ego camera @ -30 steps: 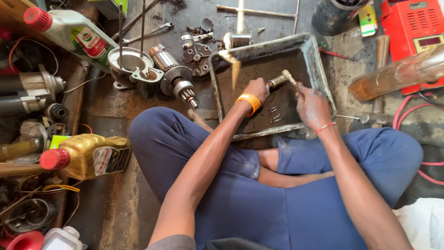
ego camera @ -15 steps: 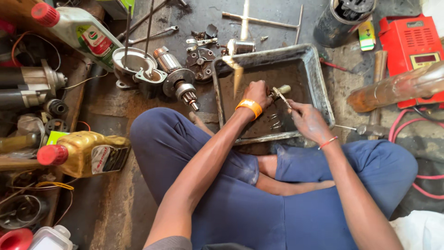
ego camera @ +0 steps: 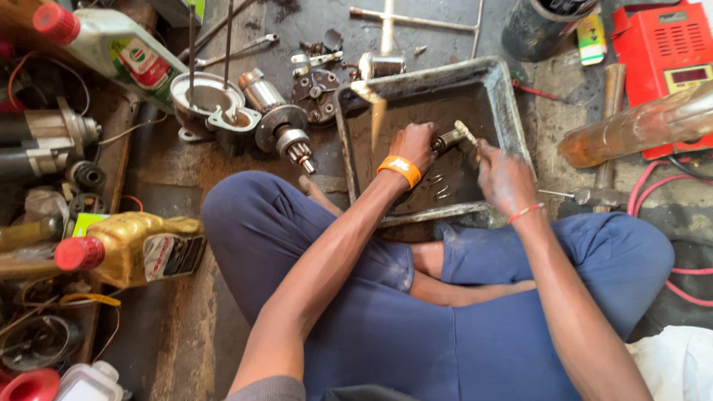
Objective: The person sits on the floor and cleans small mechanical parts by pouring liquid from a plastic bottle into a metal tray and scrubbing the parts with a brush. The person handles several small metal components, repeatedly rinsing and scrubbing them in the tray.
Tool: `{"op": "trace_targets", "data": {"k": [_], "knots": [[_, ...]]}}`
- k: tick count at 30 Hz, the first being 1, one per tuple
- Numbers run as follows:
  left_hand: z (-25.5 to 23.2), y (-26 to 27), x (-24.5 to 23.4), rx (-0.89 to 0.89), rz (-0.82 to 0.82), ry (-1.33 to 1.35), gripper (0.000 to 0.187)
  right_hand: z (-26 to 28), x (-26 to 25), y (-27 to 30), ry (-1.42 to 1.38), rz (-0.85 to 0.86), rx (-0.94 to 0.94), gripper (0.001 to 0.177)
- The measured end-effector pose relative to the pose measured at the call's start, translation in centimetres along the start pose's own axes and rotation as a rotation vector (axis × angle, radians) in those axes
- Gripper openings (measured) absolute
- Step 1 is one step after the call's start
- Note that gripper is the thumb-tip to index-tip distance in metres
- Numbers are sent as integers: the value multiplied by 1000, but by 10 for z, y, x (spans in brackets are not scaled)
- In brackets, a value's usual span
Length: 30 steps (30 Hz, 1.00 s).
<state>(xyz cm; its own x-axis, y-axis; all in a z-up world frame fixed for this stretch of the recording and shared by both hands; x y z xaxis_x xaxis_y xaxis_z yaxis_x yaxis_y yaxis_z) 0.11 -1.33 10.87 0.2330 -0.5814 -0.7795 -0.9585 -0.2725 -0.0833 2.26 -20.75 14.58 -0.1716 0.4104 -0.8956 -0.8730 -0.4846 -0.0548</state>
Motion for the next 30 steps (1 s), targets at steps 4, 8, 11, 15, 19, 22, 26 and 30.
{"op": "trace_targets", "data": {"k": [4, 8, 11, 15, 19, 22, 26, 30], "knots": [[-1, -7, -11, -1, -47, 45, 28, 13, -5, -8, -102, -10, -62, 34], [1, -9, -5, -35, -34, 109, 25, 16, -12, -8, -164, -72, -152, 34], [12, -8, -1, -20, -170, 199, 32, 11, -8, -7, -161, -72, -101, 32], [30, -20, 28, -83, -62, 265, 32, 7, -3, -8, -271, -31, -227, 32], [51, -22, 60, -229, 26, 190, 48, -15, 12, -4, -88, 26, -42, 32], [54, -33, 62, -254, -38, 211, 53, -11, 8, -13, -198, -32, -245, 35], [63, -10, 71, -493, 64, 474, 53, -21, 14, 1, -140, 48, -51, 37], [59, -16, 76, -726, 173, 1020, 49, -17, 7, -8, -262, 163, 16, 40]]}}
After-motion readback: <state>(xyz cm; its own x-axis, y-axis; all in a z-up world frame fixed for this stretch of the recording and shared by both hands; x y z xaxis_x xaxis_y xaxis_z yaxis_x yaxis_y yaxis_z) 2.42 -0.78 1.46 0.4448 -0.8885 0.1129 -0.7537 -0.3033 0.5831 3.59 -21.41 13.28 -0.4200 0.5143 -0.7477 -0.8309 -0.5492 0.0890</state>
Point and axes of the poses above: each hand's wrist, its own y-axis away from the middle knuckle, its own x-axis out of the palm, z = x × y, the point moved 5 cm from there along -y, towards the middle knuckle, and after that the axes turned 5 degrees about -z, right-handed, at the moved point
